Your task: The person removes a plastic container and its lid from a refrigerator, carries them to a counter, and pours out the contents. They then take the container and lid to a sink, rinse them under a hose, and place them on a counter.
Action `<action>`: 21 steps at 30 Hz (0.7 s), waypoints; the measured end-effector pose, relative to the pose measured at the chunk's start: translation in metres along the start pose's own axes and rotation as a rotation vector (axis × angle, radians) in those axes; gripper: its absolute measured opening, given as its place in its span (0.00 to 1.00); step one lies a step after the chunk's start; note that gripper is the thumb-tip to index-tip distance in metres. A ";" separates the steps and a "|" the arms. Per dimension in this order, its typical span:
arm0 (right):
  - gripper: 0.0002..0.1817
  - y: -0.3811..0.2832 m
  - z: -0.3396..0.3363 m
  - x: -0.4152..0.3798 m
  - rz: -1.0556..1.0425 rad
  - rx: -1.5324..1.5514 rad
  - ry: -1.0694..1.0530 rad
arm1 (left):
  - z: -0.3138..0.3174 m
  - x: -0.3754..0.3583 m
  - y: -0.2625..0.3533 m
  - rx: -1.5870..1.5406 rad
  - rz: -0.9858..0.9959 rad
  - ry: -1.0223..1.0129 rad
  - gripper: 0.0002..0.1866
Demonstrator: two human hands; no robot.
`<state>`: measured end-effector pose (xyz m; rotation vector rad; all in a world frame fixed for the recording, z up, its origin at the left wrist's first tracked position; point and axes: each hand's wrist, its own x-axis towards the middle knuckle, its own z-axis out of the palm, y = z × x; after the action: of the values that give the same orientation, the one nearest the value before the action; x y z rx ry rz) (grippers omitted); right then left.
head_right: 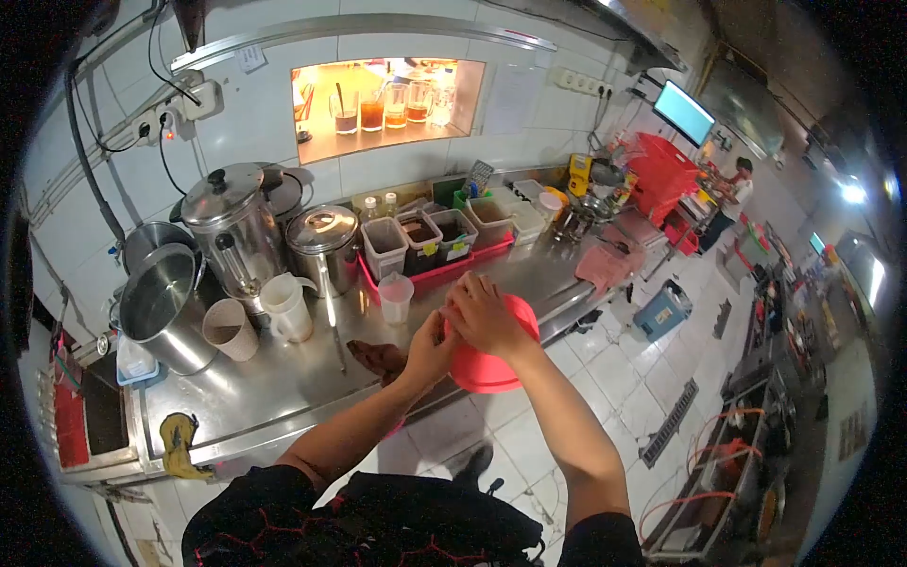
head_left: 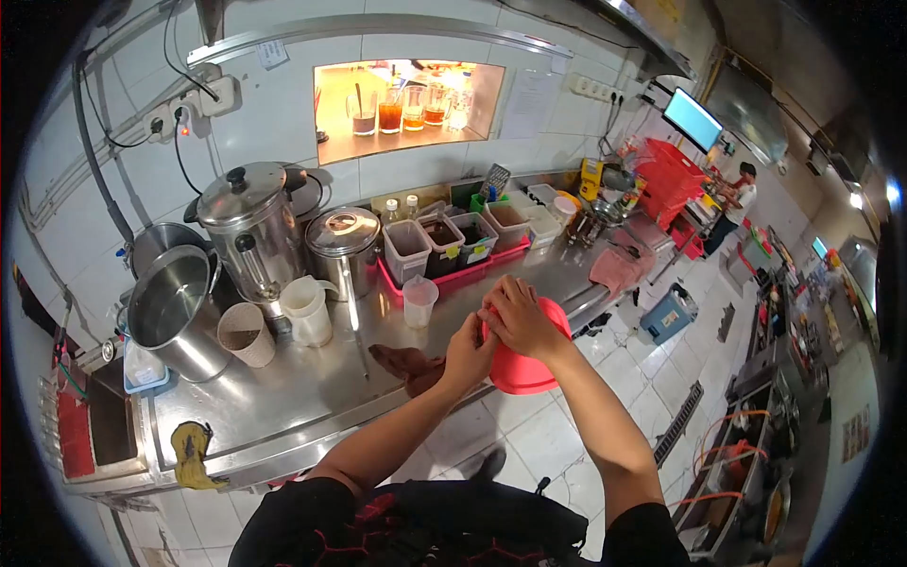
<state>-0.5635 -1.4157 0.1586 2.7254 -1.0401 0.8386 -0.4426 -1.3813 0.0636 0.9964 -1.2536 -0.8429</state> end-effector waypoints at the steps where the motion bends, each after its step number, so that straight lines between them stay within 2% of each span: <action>1: 0.11 0.023 0.012 0.006 -0.015 0.012 -0.007 | 0.010 0.013 -0.015 0.006 -0.005 0.019 0.13; 4: 0.12 0.088 0.049 0.027 -0.148 0.132 -0.050 | 0.036 0.050 -0.054 0.002 0.070 0.185 0.14; 6: 0.09 0.123 0.077 0.039 -0.256 0.086 -0.088 | 0.045 0.067 -0.074 0.166 -0.058 0.210 0.15; 7: 0.09 0.140 0.091 0.047 -0.283 0.149 -0.135 | 0.049 0.075 -0.081 0.227 -0.186 0.192 0.15; 10: 0.10 0.179 0.127 0.064 -0.432 0.235 -0.197 | 0.061 0.095 -0.127 0.266 -0.171 0.298 0.15; 11: 0.10 0.191 0.139 0.071 -0.528 0.239 -0.233 | 0.069 0.100 -0.163 0.181 -0.145 0.377 0.16; 12: 0.09 0.204 0.165 0.076 -0.590 0.264 -0.322 | 0.069 0.099 -0.172 0.202 -0.187 0.392 0.17; 14: 0.11 0.214 0.190 0.089 -0.868 0.340 -0.264 | 0.069 0.097 -0.183 0.250 -0.246 0.445 0.21; 15: 0.13 0.218 0.211 0.088 -0.787 0.509 -0.347 | 0.071 0.090 -0.184 0.276 -0.269 0.467 0.23; 16: 0.14 0.217 0.221 0.088 -0.801 0.543 -0.239 | 0.068 0.089 -0.187 0.205 -0.320 0.468 0.28; 17: 0.15 0.218 0.205 0.089 -0.731 0.616 -0.204 | 0.063 0.092 -0.175 0.123 -0.418 0.442 0.28; 18: 0.15 0.218 0.202 0.088 -0.655 0.688 -0.212 | 0.056 0.089 -0.181 0.182 -0.365 0.405 0.30; 19: 0.14 0.219 0.198 0.089 -0.591 0.713 -0.282 | 0.060 0.086 -0.167 0.012 -0.392 0.507 0.30; 20: 0.12 0.215 0.200 0.086 -0.614 0.708 -0.149 | 0.047 0.084 -0.175 -0.175 -0.471 0.390 0.33; 21: 0.11 0.214 0.207 0.085 -0.595 0.699 -0.140 | 0.047 0.079 -0.186 -0.080 -0.328 0.438 0.34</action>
<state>-0.5537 -1.6870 0.0094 3.3841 0.1472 1.0347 -0.4747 -1.5267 -0.0802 1.2608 -0.6890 -0.8571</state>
